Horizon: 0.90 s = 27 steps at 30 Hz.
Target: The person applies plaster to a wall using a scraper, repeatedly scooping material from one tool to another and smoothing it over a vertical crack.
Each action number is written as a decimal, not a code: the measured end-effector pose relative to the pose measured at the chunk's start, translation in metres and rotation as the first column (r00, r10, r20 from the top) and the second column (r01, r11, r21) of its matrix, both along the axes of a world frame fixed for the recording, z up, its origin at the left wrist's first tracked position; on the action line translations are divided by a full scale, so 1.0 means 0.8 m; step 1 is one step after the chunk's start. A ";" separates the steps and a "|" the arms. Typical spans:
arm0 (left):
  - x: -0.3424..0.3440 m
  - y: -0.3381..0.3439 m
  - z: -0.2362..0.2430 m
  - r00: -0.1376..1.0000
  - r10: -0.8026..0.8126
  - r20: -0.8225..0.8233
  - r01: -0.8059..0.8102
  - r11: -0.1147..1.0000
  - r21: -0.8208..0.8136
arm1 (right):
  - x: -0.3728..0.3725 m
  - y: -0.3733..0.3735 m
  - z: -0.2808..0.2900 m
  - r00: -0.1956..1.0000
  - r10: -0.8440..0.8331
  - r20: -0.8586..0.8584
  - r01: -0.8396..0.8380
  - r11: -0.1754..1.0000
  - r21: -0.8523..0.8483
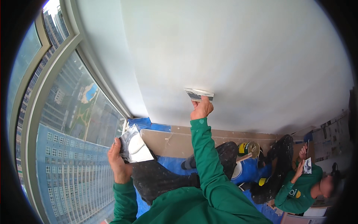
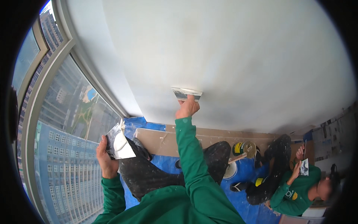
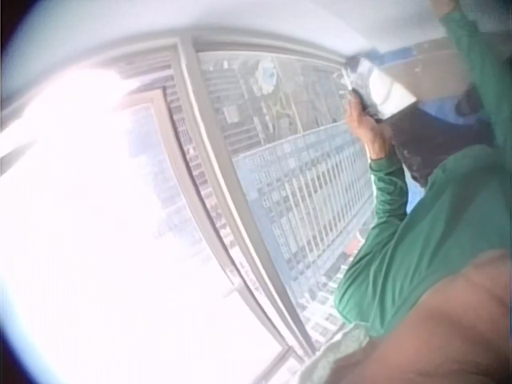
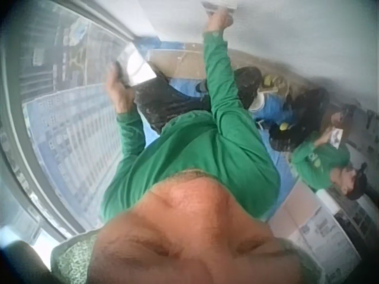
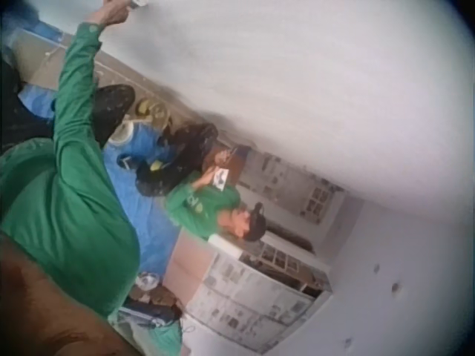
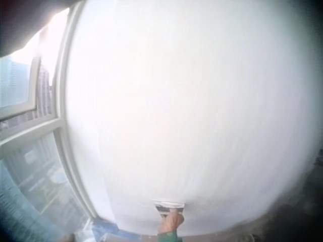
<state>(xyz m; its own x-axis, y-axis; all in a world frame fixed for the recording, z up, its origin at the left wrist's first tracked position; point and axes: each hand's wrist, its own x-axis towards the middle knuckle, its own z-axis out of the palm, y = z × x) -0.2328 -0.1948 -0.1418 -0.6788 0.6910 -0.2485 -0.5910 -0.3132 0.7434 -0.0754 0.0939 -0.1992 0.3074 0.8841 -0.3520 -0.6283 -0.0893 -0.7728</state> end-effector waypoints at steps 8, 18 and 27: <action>0.003 0.004 -0.004 0.997 -0.059 0.040 0.059 0.998 0.000 | 0.036 -0.005 -0.143 0.997 0.069 -0.045 -0.073 0.994 -0.080; 0.003 0.006 -0.005 0.996 -0.072 0.056 0.073 0.997 -0.018 | -0.002 -0.004 0.060 0.996 0.014 0.083 -0.024 0.992 0.125; 0.011 0.021 0.009 0.985 -0.153 0.081 0.152 0.988 0.025 | -0.020 0.003 0.312 0.981 0.045 0.191 -0.117 0.914 0.388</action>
<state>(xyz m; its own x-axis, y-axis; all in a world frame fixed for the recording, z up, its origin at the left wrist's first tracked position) -0.2241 -0.1782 -0.1350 -0.5426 0.7900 -0.2853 -0.6922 -0.2281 0.6847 -0.0915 0.0963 0.0508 0.2531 0.9638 0.0842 -0.4843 0.2016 -0.8514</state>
